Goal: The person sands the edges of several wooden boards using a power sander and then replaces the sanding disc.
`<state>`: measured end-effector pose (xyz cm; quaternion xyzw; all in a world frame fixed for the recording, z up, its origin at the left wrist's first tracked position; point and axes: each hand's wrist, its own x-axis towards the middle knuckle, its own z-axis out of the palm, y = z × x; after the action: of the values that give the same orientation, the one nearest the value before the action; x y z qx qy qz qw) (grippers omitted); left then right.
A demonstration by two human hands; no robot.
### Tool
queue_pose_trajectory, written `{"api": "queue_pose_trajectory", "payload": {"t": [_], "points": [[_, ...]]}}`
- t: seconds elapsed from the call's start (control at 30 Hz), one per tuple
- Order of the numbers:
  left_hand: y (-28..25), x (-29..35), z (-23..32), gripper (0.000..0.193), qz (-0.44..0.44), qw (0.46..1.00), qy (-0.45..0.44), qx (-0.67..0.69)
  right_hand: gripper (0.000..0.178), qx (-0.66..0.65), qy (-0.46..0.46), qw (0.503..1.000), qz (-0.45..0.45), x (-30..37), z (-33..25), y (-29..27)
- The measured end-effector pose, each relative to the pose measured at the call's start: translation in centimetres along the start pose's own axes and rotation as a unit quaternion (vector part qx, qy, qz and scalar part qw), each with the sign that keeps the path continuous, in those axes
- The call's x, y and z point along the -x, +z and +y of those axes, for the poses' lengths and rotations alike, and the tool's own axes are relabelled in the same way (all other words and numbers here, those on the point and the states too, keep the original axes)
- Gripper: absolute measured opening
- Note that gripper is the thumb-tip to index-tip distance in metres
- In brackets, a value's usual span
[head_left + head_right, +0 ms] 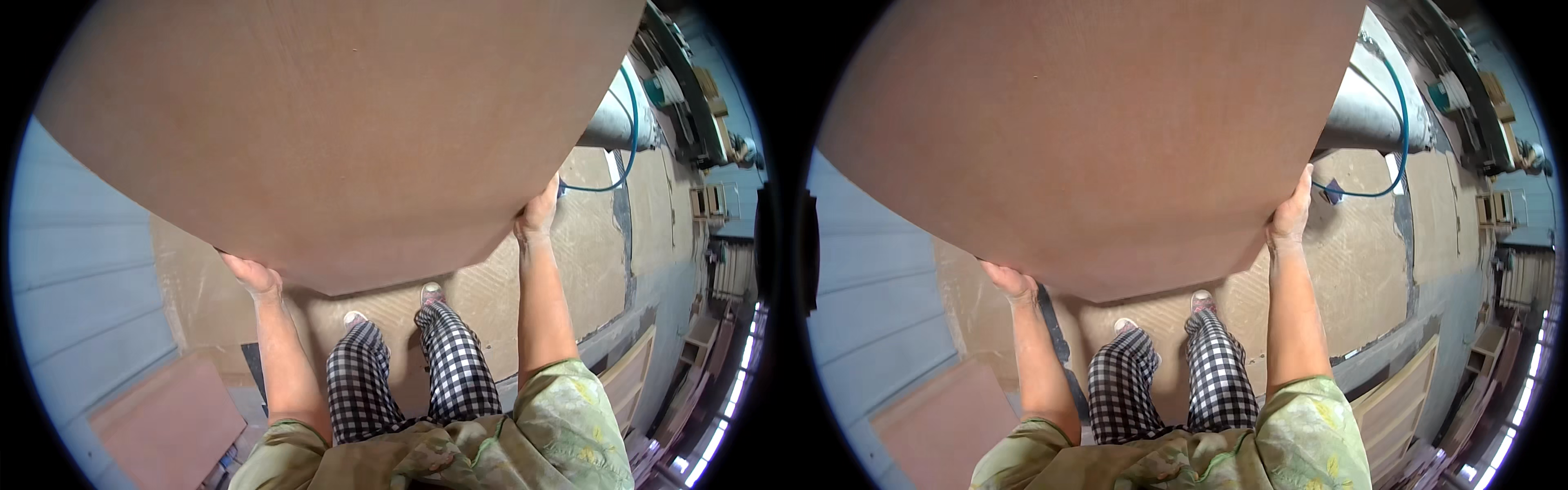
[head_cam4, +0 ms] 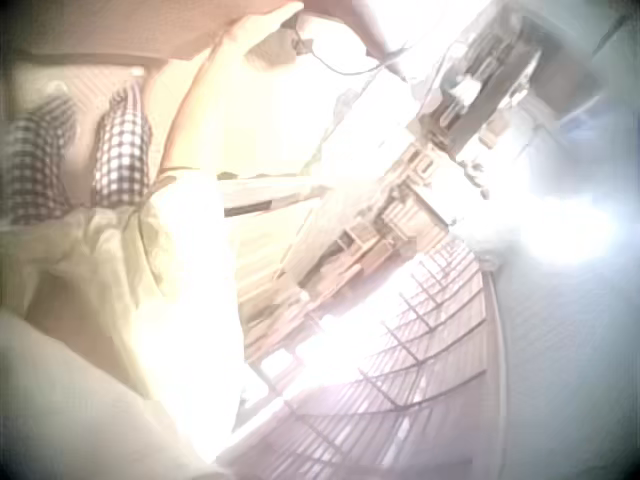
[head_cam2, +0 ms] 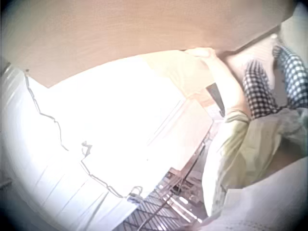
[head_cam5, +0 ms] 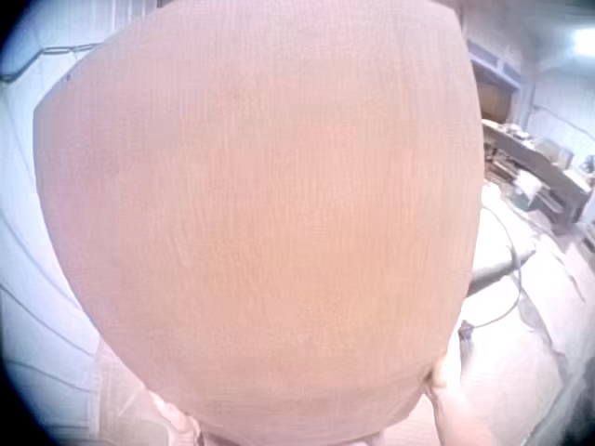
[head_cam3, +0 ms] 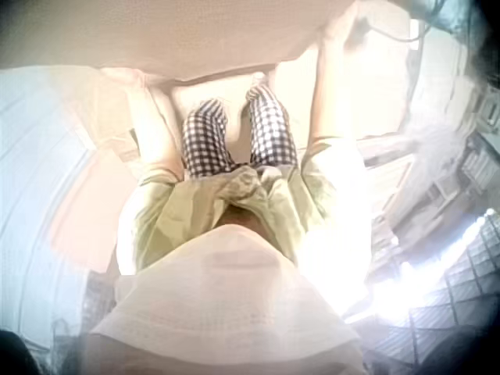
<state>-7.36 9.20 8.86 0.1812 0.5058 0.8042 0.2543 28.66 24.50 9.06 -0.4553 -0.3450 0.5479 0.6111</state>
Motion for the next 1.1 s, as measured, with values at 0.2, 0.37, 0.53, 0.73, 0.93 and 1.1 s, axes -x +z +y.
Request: {"api": "queue_pose_trajectory", "payload": {"t": [0.2, 0.37, 0.53, 0.73, 0.93, 1.1], "points": [[-0.2, -2.4, -9.0, 0.047, -0.032, 0.995, -0.071, -0.067, 0.045, -0.004, 0.002, 0.994, 0.112, -3.8, 6.3, -4.0], [-1.6, -1.2, -13.1, 0.048, 0.003, 0.989, -0.138, -0.054, 0.048, -0.081, 0.067, 0.983, 0.152, -3.1, 9.8, -4.0], [-0.1, 0.2, -14.6, 0.055, 0.034, 0.974, -0.153, -0.163, 0.061, -0.049, 0.123, 0.975, 0.180, -3.2, 10.7, -8.0], [0.2, 2.1, -8.3, 0.075, 0.104, 0.914, -0.320, -0.225, 0.048, 0.251, 0.187, 0.944, 0.104, 0.5, 3.0, -6.6], [-0.1, 4.9, 0.4, 0.033, -0.128, 0.869, -0.200, -0.434, 0.022, 0.373, -0.214, 0.889, 0.157, -7.1, -13.7, -3.9], [5.5, 7.7, 10.0, 0.025, -0.276, 0.798, -0.206, -0.495, 0.065, 0.583, -0.278, 0.760, -0.072, -17.1, -19.8, 6.2]]}}
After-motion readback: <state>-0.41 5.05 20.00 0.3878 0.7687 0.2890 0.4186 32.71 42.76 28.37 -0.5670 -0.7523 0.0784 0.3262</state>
